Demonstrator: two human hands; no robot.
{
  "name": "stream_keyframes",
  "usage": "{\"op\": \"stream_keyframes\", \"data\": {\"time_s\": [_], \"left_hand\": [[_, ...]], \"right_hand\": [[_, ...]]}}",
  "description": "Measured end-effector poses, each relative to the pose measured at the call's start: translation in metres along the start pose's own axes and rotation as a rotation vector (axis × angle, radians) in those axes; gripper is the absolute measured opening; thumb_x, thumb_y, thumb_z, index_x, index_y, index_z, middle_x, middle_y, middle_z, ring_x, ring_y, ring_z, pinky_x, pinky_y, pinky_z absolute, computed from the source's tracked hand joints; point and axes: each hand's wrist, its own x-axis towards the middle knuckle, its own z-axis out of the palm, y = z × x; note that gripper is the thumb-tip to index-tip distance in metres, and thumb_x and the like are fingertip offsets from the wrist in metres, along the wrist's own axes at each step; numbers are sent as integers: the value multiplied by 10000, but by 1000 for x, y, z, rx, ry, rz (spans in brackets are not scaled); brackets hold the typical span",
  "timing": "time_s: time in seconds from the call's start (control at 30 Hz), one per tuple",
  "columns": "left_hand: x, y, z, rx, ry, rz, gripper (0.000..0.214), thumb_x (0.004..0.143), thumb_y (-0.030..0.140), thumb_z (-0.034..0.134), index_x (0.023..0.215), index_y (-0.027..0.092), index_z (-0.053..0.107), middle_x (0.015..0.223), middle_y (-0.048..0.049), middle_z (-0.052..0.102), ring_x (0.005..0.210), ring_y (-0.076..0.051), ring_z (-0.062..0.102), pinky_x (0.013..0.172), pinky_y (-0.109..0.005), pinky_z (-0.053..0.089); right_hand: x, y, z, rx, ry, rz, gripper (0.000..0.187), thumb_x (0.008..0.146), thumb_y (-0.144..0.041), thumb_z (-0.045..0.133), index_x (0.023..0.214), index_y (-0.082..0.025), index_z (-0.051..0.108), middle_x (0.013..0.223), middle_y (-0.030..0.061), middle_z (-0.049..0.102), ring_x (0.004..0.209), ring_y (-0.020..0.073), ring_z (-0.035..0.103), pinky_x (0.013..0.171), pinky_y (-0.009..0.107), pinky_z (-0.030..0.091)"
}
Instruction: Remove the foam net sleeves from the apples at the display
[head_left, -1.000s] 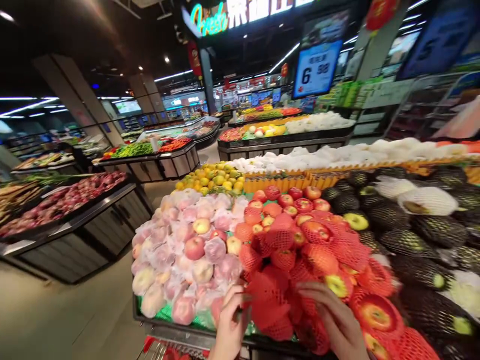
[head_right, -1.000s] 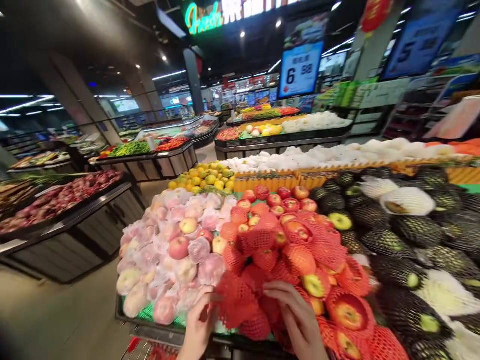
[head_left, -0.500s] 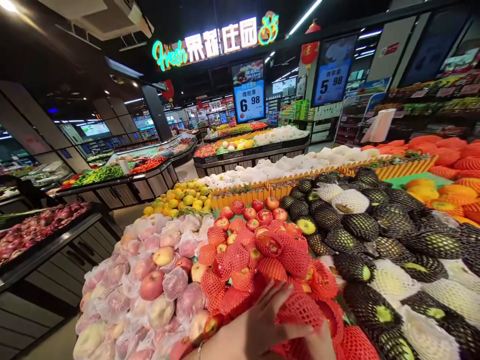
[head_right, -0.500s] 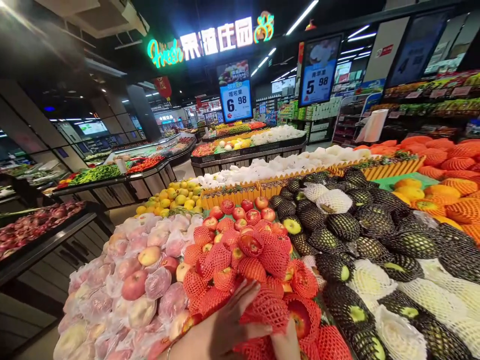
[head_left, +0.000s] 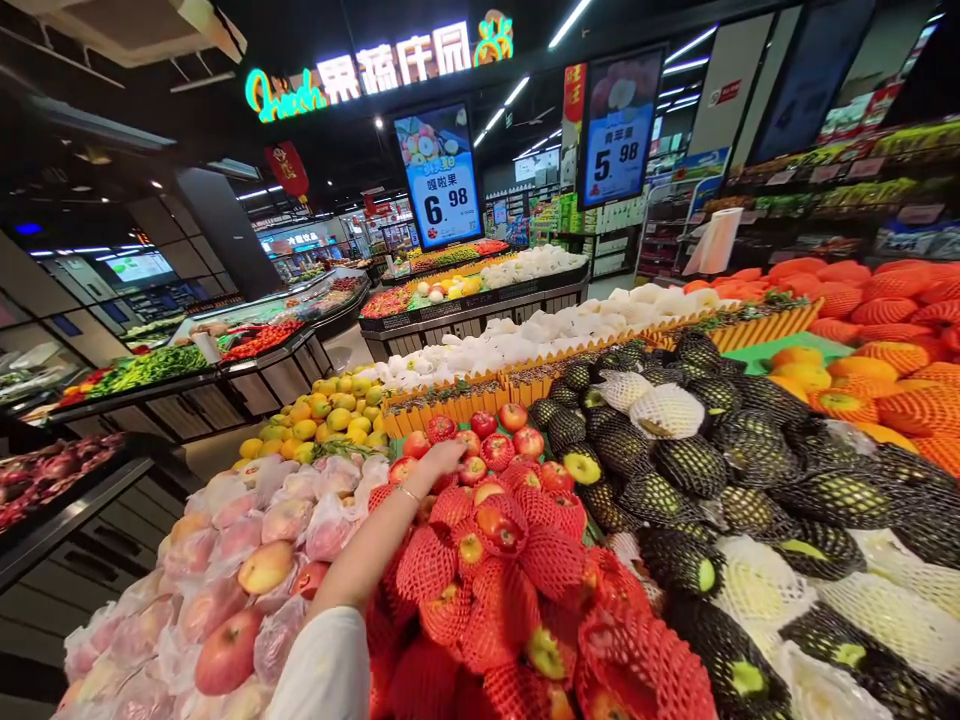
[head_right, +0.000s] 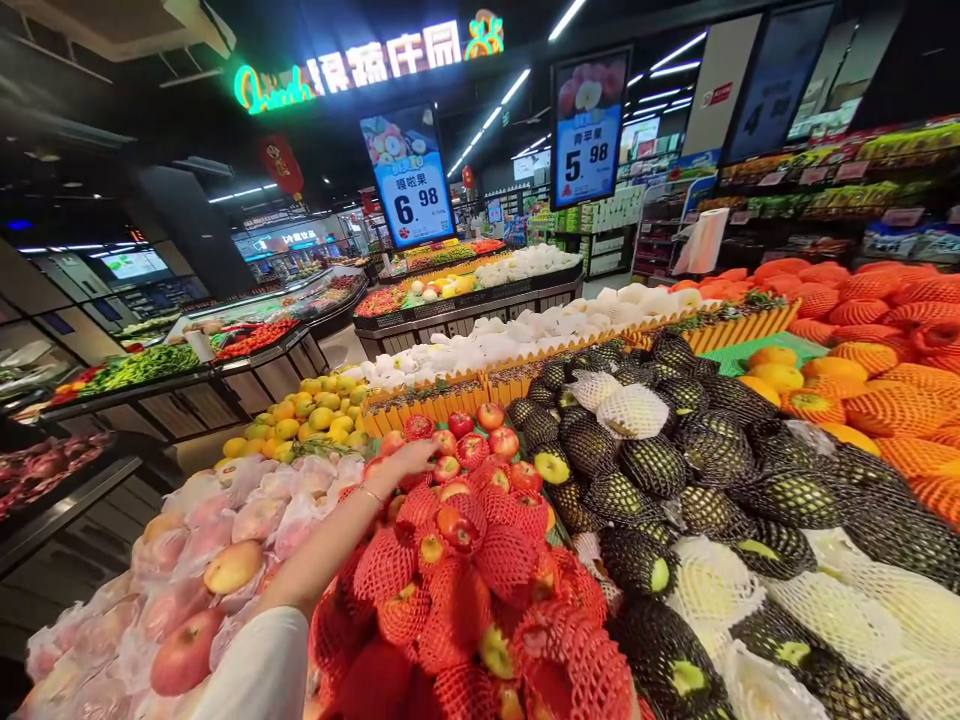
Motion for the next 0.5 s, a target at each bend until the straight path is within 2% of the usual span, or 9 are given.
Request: {"op": "stream_keyframes", "data": {"time_s": [0.1, 0.2, 0.27, 0.33, 0.43, 0.5], "left_hand": [[23, 4, 29, 50, -95, 22, 308, 918, 340, 631, 1180, 177, 617, 1224, -89, 635, 1064, -232, 634, 899, -457, 550], [29, 10, 50, 60, -87, 6, 367, 916, 330, 632, 1248, 181, 581, 1287, -104, 600, 1130, -260, 606, 934, -491, 532], [28, 12, 58, 34, -56, -13, 405, 916, 321, 631, 1289, 183, 554, 1319, -110, 578, 1163, -277, 589, 953, -516, 519], [26, 12, 62, -20, -16, -24, 427, 919, 311, 625, 1318, 189, 533, 1346, -113, 559, 1191, -288, 571, 973, -535, 502], [23, 9, 58, -145, 42, -15, 431, 906, 296, 637, 1310, 188, 533, 1350, -112, 553, 1212, -297, 553, 998, -554, 473], [20, 5, 46, -253, 88, 9, 498, 831, 275, 710, 1285, 169, 535, 1334, -127, 562, 1222, -312, 545, 1025, -555, 445]], "right_hand": [[2, 6, -16, 44, -3, 68, 221, 948, -378, 641, 1137, -264, 649, 1188, 70, 643, 1065, 245, 627, 807, 388, 583], [5, 16, -23, 95, -16, 140, 216, 924, -415, 663, 1106, -298, 657, 1127, 48, 663, 1023, 236, 641, 751, 366, 599], [5, 25, -22, 133, -33, 188, 239, 944, -446, 628, 1076, -251, 669, 1052, 52, 689, 925, 209, 668, 733, 353, 597], [4, 32, -20, 171, -51, 234, 311, 943, -497, 592, 955, -213, 718, 912, 67, 725, 789, 200, 691, 705, 345, 599], [-6, 36, -19, 244, -79, 301, 363, 855, -577, 605, 741, -270, 761, 696, 76, 734, 649, 261, 706, 581, 370, 609], [-17, 35, -20, 301, -94, 334, 386, 823, -614, 588, 745, -286, 775, 690, 77, 748, 644, 294, 716, 575, 401, 617]]}}
